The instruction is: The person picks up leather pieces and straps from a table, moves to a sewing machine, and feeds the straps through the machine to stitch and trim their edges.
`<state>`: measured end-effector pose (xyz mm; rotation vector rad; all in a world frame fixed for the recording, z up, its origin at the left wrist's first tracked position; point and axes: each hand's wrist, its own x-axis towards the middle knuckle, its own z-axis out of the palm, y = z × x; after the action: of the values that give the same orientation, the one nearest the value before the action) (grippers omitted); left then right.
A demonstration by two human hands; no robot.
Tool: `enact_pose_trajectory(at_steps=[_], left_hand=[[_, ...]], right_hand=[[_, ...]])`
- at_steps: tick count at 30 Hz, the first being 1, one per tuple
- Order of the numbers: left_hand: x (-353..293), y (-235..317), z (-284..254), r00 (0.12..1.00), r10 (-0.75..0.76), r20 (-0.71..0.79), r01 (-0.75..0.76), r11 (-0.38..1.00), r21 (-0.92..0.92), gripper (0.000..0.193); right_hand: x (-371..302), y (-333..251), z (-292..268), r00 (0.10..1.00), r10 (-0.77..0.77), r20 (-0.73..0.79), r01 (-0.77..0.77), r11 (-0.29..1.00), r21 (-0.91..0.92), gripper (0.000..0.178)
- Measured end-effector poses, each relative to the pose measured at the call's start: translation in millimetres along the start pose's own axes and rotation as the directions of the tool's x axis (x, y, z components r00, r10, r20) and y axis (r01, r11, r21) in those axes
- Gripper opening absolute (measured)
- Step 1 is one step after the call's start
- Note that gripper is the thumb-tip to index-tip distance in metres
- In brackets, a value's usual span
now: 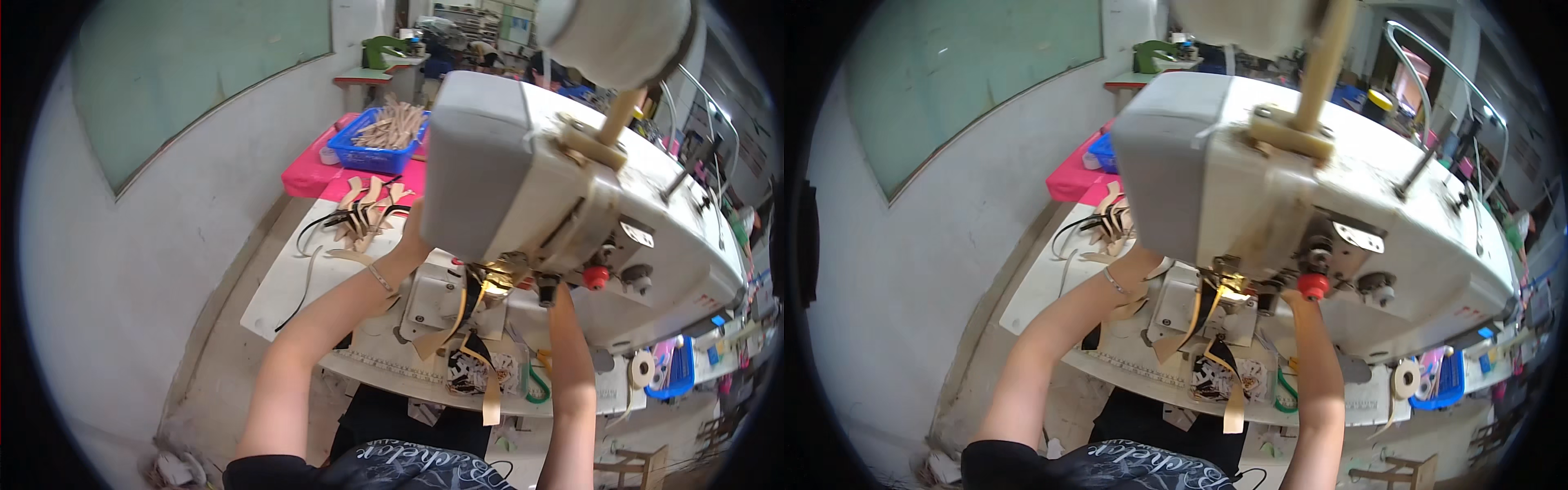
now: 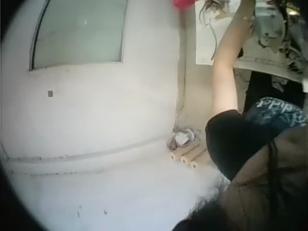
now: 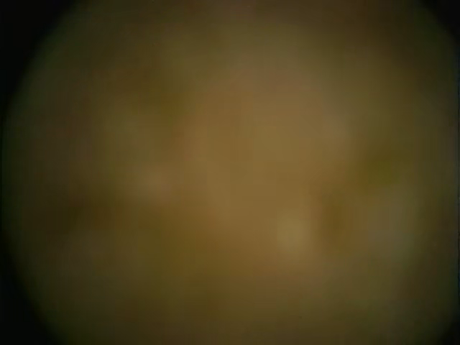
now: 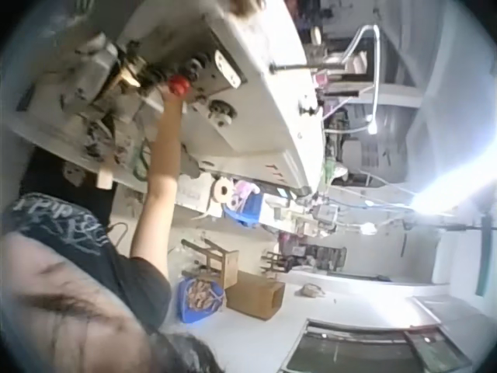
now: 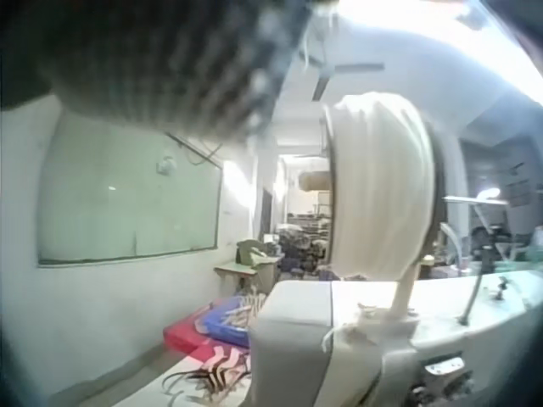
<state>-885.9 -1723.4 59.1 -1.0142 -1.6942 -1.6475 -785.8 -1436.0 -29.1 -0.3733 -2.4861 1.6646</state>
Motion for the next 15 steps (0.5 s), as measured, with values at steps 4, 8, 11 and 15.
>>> enact_pose_trajectory(at_steps=[4, 8, 11, 15], left_hand=[[15.7, -4.1, -50.5, 0.945, -0.218, -0.244, 0.219, 0.975, -0.023, 0.015], [-15.3, -66.4, -115.7, 0.888, -0.274, -0.368, 0.366, 0.907, 0.207, 0.016], [-63.1, -126.2, -138.7, 0.842, -0.444, -0.306, 0.538, 0.736, 0.411, 0.025], [-85.7, -117.9, -123.5, 0.730, -0.669, -0.135, 0.579, 0.501, 0.643, 0.033]], right_hand=[[-18.9, 17.2, -10.2, 0.991, -0.108, -0.085, 0.107, 0.994, -0.008, 0.024], [-77.8, 5.2, 6.8, 0.999, 0.041, -0.025, -0.046, 0.971, -0.234, 0.024], [-124.9, -27.0, 35.6, 0.995, -0.085, 0.049, 0.092, 0.980, -0.178, 0.025], [-148.9, -35.5, 63.4, 0.965, -0.257, -0.044, 0.254, 0.965, -0.064, 0.029]])
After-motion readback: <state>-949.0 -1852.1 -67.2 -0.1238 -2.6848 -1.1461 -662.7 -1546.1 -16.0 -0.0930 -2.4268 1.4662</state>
